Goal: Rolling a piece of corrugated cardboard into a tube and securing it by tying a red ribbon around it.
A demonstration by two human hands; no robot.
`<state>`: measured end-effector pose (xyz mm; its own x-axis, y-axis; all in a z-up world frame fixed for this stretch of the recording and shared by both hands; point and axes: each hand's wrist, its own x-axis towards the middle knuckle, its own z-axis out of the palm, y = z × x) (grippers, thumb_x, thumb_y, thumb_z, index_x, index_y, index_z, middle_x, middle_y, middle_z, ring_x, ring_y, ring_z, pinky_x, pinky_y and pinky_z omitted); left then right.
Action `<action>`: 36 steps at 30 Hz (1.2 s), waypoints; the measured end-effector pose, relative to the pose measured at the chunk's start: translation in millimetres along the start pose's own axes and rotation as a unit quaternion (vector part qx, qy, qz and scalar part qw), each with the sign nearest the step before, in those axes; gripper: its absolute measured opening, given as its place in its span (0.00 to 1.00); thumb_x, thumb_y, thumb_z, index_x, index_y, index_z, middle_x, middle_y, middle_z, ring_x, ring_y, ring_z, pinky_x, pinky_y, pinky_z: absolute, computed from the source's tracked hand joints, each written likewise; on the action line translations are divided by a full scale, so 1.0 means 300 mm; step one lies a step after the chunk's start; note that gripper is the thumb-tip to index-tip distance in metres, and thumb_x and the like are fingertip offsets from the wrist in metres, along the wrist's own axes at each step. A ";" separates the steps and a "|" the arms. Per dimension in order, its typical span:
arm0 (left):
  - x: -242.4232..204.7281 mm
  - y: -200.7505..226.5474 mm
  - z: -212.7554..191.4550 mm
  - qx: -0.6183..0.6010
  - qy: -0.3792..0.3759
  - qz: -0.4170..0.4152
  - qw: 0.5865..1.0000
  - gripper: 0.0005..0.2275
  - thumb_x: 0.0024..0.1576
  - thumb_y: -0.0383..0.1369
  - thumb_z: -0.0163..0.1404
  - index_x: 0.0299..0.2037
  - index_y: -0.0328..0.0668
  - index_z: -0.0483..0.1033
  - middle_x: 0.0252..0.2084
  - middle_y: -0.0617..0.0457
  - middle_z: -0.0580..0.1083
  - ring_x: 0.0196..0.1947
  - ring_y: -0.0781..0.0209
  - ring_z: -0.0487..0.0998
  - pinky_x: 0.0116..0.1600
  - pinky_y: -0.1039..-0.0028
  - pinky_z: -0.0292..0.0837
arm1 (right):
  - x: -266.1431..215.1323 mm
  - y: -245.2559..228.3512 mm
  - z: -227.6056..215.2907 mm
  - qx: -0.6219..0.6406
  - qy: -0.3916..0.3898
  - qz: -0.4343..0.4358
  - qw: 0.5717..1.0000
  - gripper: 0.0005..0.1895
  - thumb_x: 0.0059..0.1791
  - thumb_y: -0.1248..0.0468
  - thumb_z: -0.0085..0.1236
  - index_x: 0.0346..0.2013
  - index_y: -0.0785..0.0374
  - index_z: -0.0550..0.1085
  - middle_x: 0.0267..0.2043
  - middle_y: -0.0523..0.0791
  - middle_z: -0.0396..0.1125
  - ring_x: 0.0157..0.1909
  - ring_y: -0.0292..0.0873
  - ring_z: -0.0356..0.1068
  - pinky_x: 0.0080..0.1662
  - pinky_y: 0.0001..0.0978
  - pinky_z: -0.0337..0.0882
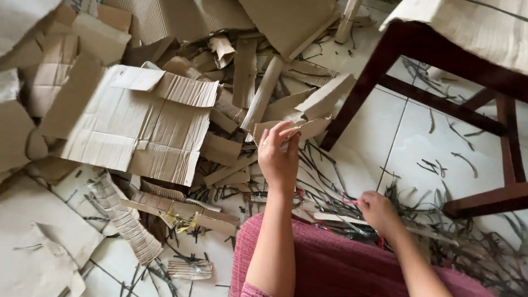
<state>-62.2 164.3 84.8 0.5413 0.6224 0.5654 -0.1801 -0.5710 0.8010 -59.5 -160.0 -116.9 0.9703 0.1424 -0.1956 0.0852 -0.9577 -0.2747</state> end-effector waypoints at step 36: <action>0.093 0.003 0.031 -0.223 -0.050 0.014 0.973 0.06 0.54 0.31 0.62 0.39 0.54 0.81 0.64 0.48 0.71 0.60 0.47 0.76 0.64 0.61 0.72 | 0.212 -0.449 0.246 0.013 0.159 -0.268 0.950 0.05 0.44 0.70 0.51 0.30 0.60 0.76 0.35 0.47 0.69 0.40 0.55 0.71 0.44 0.43 0.74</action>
<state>-39.8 176.2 99.4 0.6043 0.5417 0.5843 -0.5227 -0.2840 0.8038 -26.0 -3.4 -161.7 0.8091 0.5209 0.2721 0.5843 -0.7624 -0.2782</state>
